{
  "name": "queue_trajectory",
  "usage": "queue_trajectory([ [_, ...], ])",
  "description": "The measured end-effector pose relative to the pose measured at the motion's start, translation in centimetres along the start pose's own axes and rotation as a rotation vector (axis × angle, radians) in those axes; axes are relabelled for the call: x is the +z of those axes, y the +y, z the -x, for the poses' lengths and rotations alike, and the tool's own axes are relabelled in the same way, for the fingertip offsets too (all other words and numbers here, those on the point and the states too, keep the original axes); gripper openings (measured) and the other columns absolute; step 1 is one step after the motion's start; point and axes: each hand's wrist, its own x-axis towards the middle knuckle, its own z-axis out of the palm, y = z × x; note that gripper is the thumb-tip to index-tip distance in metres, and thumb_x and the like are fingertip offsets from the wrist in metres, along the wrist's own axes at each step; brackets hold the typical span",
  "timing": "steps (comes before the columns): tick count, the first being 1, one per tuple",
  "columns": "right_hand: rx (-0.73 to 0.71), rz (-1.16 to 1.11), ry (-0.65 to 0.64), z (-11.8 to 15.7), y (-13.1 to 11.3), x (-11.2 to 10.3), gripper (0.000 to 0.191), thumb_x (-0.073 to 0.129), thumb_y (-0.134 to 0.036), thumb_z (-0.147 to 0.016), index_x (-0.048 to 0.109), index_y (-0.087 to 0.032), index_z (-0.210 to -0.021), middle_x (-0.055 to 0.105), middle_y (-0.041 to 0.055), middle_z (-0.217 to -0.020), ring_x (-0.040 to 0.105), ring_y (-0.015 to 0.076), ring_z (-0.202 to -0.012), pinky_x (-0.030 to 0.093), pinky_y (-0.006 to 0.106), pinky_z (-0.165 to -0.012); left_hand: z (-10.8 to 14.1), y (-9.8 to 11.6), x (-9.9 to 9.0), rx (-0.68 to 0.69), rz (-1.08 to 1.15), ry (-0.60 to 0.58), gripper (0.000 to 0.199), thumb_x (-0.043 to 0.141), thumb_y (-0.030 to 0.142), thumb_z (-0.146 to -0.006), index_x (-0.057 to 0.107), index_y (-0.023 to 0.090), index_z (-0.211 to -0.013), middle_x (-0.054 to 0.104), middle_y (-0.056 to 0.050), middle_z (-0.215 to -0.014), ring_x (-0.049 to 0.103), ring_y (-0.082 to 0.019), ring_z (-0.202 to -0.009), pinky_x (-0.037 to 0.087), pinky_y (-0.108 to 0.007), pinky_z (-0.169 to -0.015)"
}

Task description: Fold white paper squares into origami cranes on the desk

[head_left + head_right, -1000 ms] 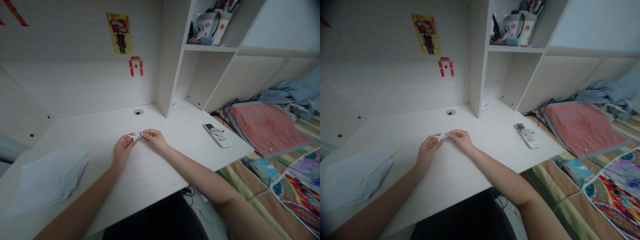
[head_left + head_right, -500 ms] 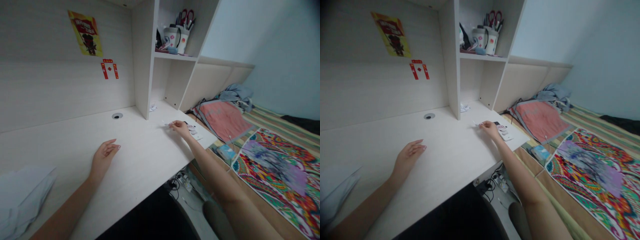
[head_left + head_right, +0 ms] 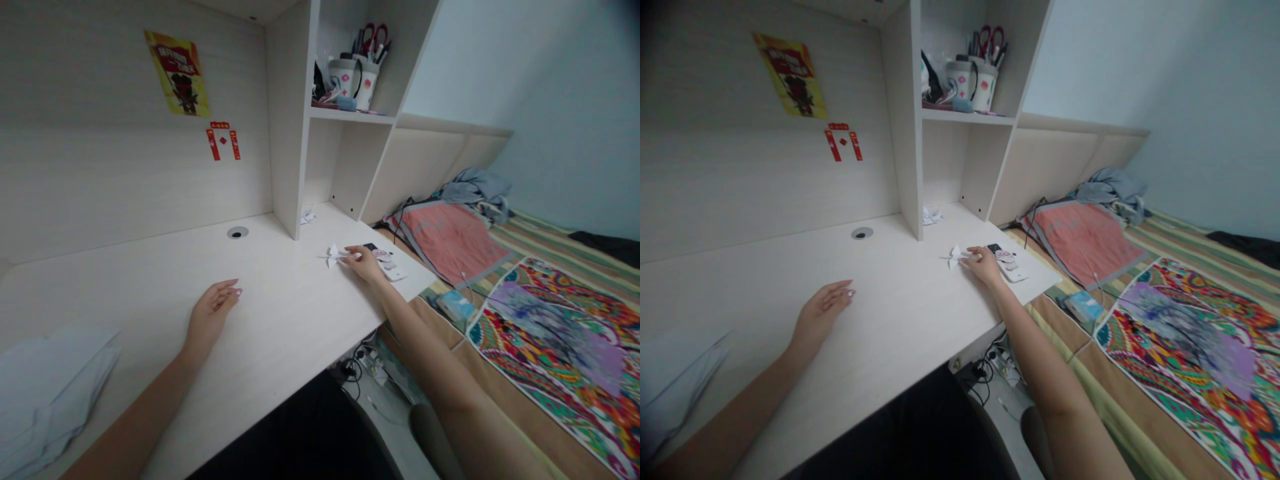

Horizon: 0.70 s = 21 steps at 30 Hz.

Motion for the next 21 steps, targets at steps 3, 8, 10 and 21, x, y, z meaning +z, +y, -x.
queue_trajectory([
  [3,-0.052,-0.046,0.168,0.8,-1.8,-1.0,0.042,0.061,-0.046,-0.072,0.065,-0.014,-0.1,0.062,0.0117,-0.101,0.051,0.0122,-0.06,0.043,0.028,-0.061,-0.2,-0.3,-0.2,-0.012,0.018,0.001,0.041,0.061,0.048,-0.071,0.063,0.017,-0.099,0.067,-0.006,-0.086,0.061,-0.016,-0.076,0.048,-0.029,-0.072],
  [8,-0.227,-0.215,0.053,3.5,-10.5,0.8,0.034,0.046,-0.045,-0.085,0.065,-0.019,-0.095,0.066,0.0068,-0.093,0.055,0.0141,-0.064,0.041,0.025,-0.055,-0.1,-0.8,-0.1,0.012,0.031,0.016,0.041,0.053,0.051,-0.076,0.066,0.015,-0.091,0.066,-0.005,-0.076,0.057,-0.014,-0.066,0.045,-0.025,-0.063],
  [10,-0.345,-0.235,-0.151,4.9,-14.6,2.9,0.032,0.044,-0.043,-0.087,0.066,-0.021,-0.092,0.068,0.0047,-0.09,0.058,0.0145,-0.067,0.041,0.025,-0.058,0.2,-0.8,0.0,0.013,0.069,0.006,0.04,0.051,0.05,-0.078,0.066,0.015,-0.087,0.065,-0.004,-0.071,0.057,-0.013,-0.063,0.045,-0.024,-0.061],
  [21,-0.274,-0.512,-0.514,7.6,-19.1,16.5,0.037,0.04,-0.045,-0.087,0.064,-0.02,-0.097,0.069,0.0049,-0.078,0.063,0.0189,-0.072,0.045,0.03,-0.068,1.3,-1.8,0.0,0.059,0.048,0.293,0.04,0.036,0.045,-0.087,0.063,0.015,-0.089,0.059,-0.001,-0.061,0.055,-0.011,-0.054,0.045,-0.022,-0.056],
])
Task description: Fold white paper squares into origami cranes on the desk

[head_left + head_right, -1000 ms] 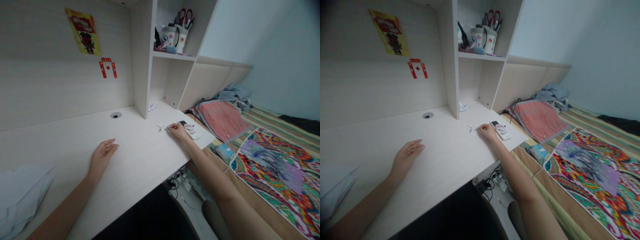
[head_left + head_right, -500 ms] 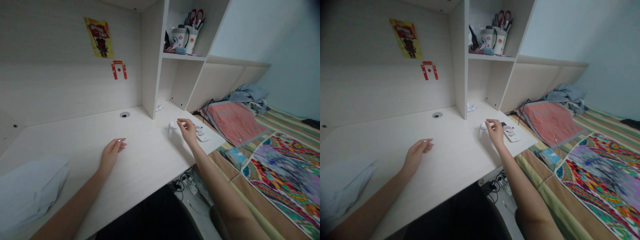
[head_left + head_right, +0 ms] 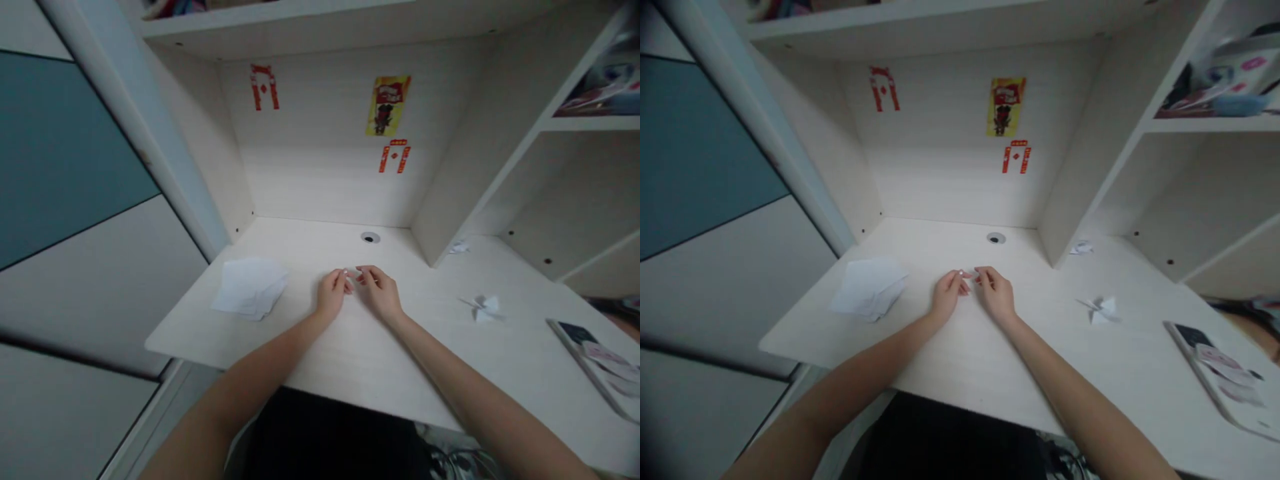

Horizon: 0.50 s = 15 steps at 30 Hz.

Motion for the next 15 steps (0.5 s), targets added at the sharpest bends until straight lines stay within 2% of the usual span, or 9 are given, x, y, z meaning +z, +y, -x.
queue_trajectory([
  [2,-0.007,-0.049,-0.042,0.2,1.0,0.2,0.038,0.043,-0.047,-0.085,0.065,-0.019,-0.096,0.069,0.0056,-0.079,0.062,0.0193,-0.073,0.046,0.031,-0.07,0.1,0.1,-0.3,0.024,-0.131,-0.027,0.04,0.033,0.043,-0.089,0.063,0.017,-0.094,0.062,-0.001,-0.064,0.057,-0.011,-0.059,0.046,-0.022,-0.059],
  [5,0.0,-0.116,-0.061,0.4,2.0,-0.1,0.04,0.045,-0.049,-0.084,0.065,-0.018,-0.098,0.067,0.0059,-0.08,0.06,0.0187,-0.073,0.045,0.03,-0.07,-0.4,1.4,-1.8,0.108,-0.469,-0.208,0.031,0.042,0.039,-0.086,0.066,0.022,-0.093,0.069,-0.002,-0.08,0.062,-0.014,-0.072,0.047,-0.024,-0.068],
  [7,0.039,-0.15,-0.052,0.3,2.5,-0.2,0.043,0.045,-0.051,-0.083,0.065,-0.017,-0.098,0.066,0.0059,-0.075,0.057,0.0179,-0.068,0.044,0.03,-0.066,-1.1,2.7,-3.6,0.187,-0.655,-0.275,0.029,0.045,0.039,-0.085,0.068,0.024,-0.093,0.07,-0.003,-0.093,0.062,-0.016,-0.084,0.046,-0.026,-0.077],
  [9,0.071,-0.185,-0.05,0.1,2.8,-0.2,0.045,0.047,-0.053,-0.082,0.065,-0.015,-0.098,0.065,0.0058,-0.072,0.056,0.0174,-0.066,0.044,0.029,-0.062,-1.8,4.0,-6.2,0.229,-0.808,-0.247,0.031,0.045,0.041,-0.086,0.066,0.024,-0.1,0.068,-0.003,-0.105,0.06,-0.018,-0.097,0.042,-0.028,-0.087],
  [10,0.079,-0.2,-0.053,0.0,3.0,-0.1,0.046,0.047,-0.054,-0.081,0.065,-0.015,-0.098,0.065,0.0059,-0.072,0.056,0.0173,-0.065,0.043,0.029,-0.061,-2.0,4.5,-7.7,0.213,-0.896,-0.198,0.033,0.044,0.042,-0.086,0.065,0.024,-0.104,0.066,-0.004,-0.109,0.058,-0.019,-0.103,0.04,-0.03,-0.091],
  [12,0.078,-0.215,-0.062,0.0,3.0,0.0,0.047,0.048,-0.054,-0.08,0.064,-0.015,-0.099,0.065,0.0062,-0.073,0.056,0.0174,-0.066,0.043,0.029,-0.062,-2.1,5.0,-10.9,0.099,-1.103,-0.083,0.037,0.042,0.042,-0.087,0.062,0.022,-0.111,0.062,-0.007,-0.118,0.054,-0.023,-0.11,0.039,-0.034,-0.094],
  [13,0.073,-0.218,-0.068,0.0,3.0,0.1,0.047,0.048,-0.054,-0.08,0.064,-0.015,-0.099,0.066,0.0063,-0.073,0.057,0.0175,-0.066,0.044,0.029,-0.063,-1.9,5.0,-12.4,0.009,-1.218,-0.014,0.04,0.041,0.041,-0.088,0.058,0.02,-0.116,0.059,-0.01,-0.122,0.053,-0.025,-0.112,0.038,-0.036,-0.094],
  [15,0.062,-0.212,-0.079,0.1,2.8,0.1,0.045,0.048,-0.053,-0.081,0.064,-0.015,-0.099,0.066,0.0062,-0.074,0.058,0.0176,-0.068,0.044,0.03,-0.065,-1.3,4.7,-15.0,-0.179,-1.433,0.023,0.043,0.039,0.041,-0.088,0.053,0.017,-0.121,0.057,-0.014,-0.124,0.053,-0.028,-0.111,0.04,-0.04,-0.091],
])
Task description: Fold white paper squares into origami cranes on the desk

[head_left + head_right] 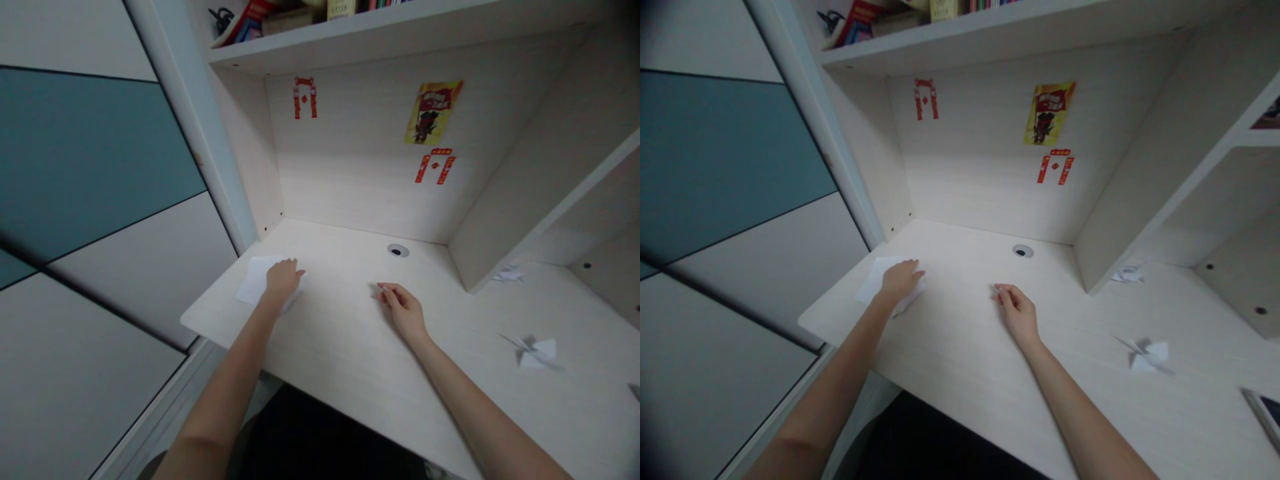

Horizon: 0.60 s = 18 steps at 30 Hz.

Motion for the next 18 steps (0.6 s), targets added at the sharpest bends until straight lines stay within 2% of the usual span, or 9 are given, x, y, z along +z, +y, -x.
queue_trajectory([
  [2,-0.007,0.015,-0.01,0.1,-0.2,0.0,0.044,0.047,-0.052,-0.081,0.065,-0.016,-0.099,0.066,0.0059,-0.074,0.058,0.0176,-0.069,0.044,0.03,-0.067,0.5,-2.0,0.3,-0.028,-0.044,-0.05,0.043,0.046,0.043,-0.085,0.055,0.017,-0.118,0.058,-0.016,-0.121,0.054,-0.03,-0.11,0.042,-0.041,-0.087],
  [5,-0.018,0.035,-0.017,0.2,-0.5,-0.1,0.044,0.047,-0.051,-0.081,0.065,-0.016,-0.1,0.066,0.0062,-0.074,0.058,0.0182,-0.069,0.045,0.031,-0.068,1.3,-3.4,0.7,-0.005,-0.079,-0.094,0.047,0.045,0.049,-0.084,0.052,0.022,-0.122,0.05,-0.013,-0.132,0.049,-0.029,-0.117,0.043,-0.039,-0.087],
  [10,-0.017,0.032,-0.019,0.1,-0.6,-0.2,0.041,0.048,-0.049,-0.081,0.064,-0.016,-0.099,0.066,0.0058,-0.074,0.058,0.0177,-0.069,0.045,0.031,-0.069,2.0,-3.8,0.4,-0.018,-0.122,-0.088,0.065,0.044,0.064,-0.077,0.049,0.022,-0.127,0.052,-0.014,-0.129,0.054,-0.032,-0.11,0.044,-0.041,-0.084],
  [18,-0.019,0.031,-0.016,0.1,-0.6,0.1,0.04,0.048,-0.048,-0.081,0.065,-0.016,-0.099,0.067,0.0059,-0.073,0.059,0.0178,-0.069,0.045,0.031,-0.07,3.0,-4.1,-0.3,-0.049,-0.059,-0.046,0.051,0.041,0.059,-0.081,0.059,0.027,-0.118,0.061,-0.007,-0.121,0.056,-0.029,-0.107,0.042,-0.038,-0.085],
])
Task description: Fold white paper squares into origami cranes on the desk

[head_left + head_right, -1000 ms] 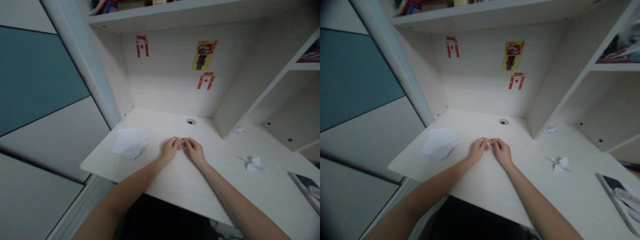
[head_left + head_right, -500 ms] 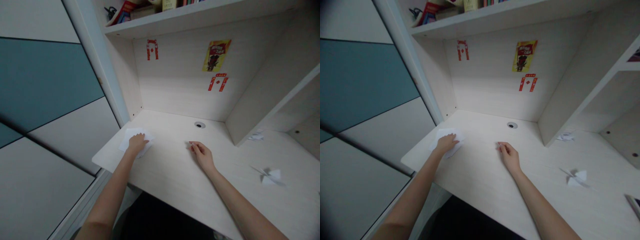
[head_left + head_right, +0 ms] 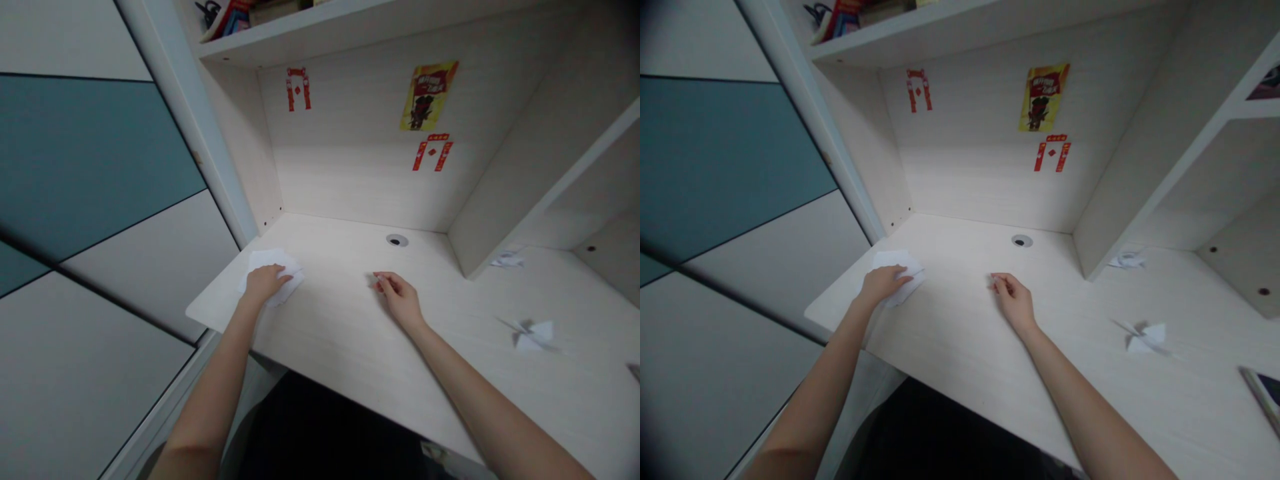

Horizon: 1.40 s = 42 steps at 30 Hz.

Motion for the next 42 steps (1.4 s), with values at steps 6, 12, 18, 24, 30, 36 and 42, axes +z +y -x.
queue_trajectory([
  [6,-0.015,0.013,-0.012,0.0,-0.2,0.0,0.04,0.047,-0.049,-0.081,0.065,-0.017,-0.098,0.067,0.0053,-0.072,0.059,0.0181,-0.069,0.045,0.032,-0.071,0.0,-0.3,-0.3,0.017,0.072,0.021,0.049,0.045,0.057,-0.079,0.063,0.026,-0.113,0.063,-0.01,-0.117,0.057,-0.031,-0.105,0.042,-0.037,-0.083],
  [12,-0.025,0.046,-0.02,0.0,-0.3,0.1,0.039,0.046,-0.047,-0.082,0.065,-0.017,-0.098,0.067,0.0057,-0.072,0.059,0.0185,-0.069,0.045,0.032,-0.068,-0.1,-0.2,-1.2,-0.06,0.167,0.11,0.037,0.043,0.046,-0.083,0.07,0.025,-0.098,0.069,-0.011,-0.104,0.06,-0.032,-0.097,0.043,-0.041,-0.08],
  [18,-0.095,0.076,0.011,0.5,-1.3,0.2,0.042,0.047,-0.037,-0.084,0.048,-0.022,-0.123,0.066,0.0038,-0.08,0.06,0.0171,-0.07,0.046,0.03,-0.065,-1.9,5.6,-2.5,0.09,1.032,0.225,0.038,0.053,0.048,-0.077,0.071,0.017,-0.09,0.07,-0.007,-0.097,0.061,-0.024,-0.091,0.044,-0.033,-0.081],
  [24,-0.299,0.152,0.097,0.3,-1.8,-0.3,0.066,0.054,-0.024,-0.077,0.028,-0.025,-0.139,0.053,0.0109,-0.124,0.057,0.0199,-0.09,0.046,0.037,-0.081,-4.5,14.0,1.2,0.081,1.675,-0.142,0.045,0.056,0.047,-0.073,0.066,0.011,-0.098,0.069,-0.011,-0.088,0.062,-0.018,-0.074,0.047,-0.029,-0.066],
  [30,-0.37,0.161,0.032,-0.6,-1.3,-0.9,0.07,0.054,-0.013,-0.073,0.032,-0.028,-0.137,0.046,0.008,-0.134,0.052,0.0223,-0.108,0.042,0.04,-0.093,-5.1,16.2,5.1,0.071,1.604,0.034,0.032,0.061,0.04,-0.07,0.066,0.013,-0.088,0.068,-0.009,-0.093,0.06,-0.018,-0.084,0.047,-0.03,-0.076],
  [36,-0.358,0.125,-0.03,-0.7,-1.6,-0.6,0.042,0.067,-0.024,-0.072,0.061,-0.03,-0.113,0.061,0.0053,-0.116,0.054,0.0236,-0.11,0.041,0.04,-0.095,-5.1,16.1,6.1,0.056,1.612,0.063,0.037,0.059,0.039,-0.07,0.06,0.015,-0.097,0.067,-0.006,-0.093,0.061,-0.017,-0.076,0.048,-0.028,-0.069],
  [42,-0.18,-0.111,0.066,-1.0,-1.6,-0.3,0.021,0.07,-0.036,-0.069,0.072,-0.025,-0.088,0.069,0.0058,-0.097,0.061,0.023,-0.094,0.045,0.037,-0.088,-4.8,16.1,5.8,0.092,1.63,-0.073,0.03,0.057,0.032,-0.068,0.059,0.016,-0.093,0.066,-0.004,-0.088,0.061,-0.018,-0.078,0.051,-0.028,-0.066],
])
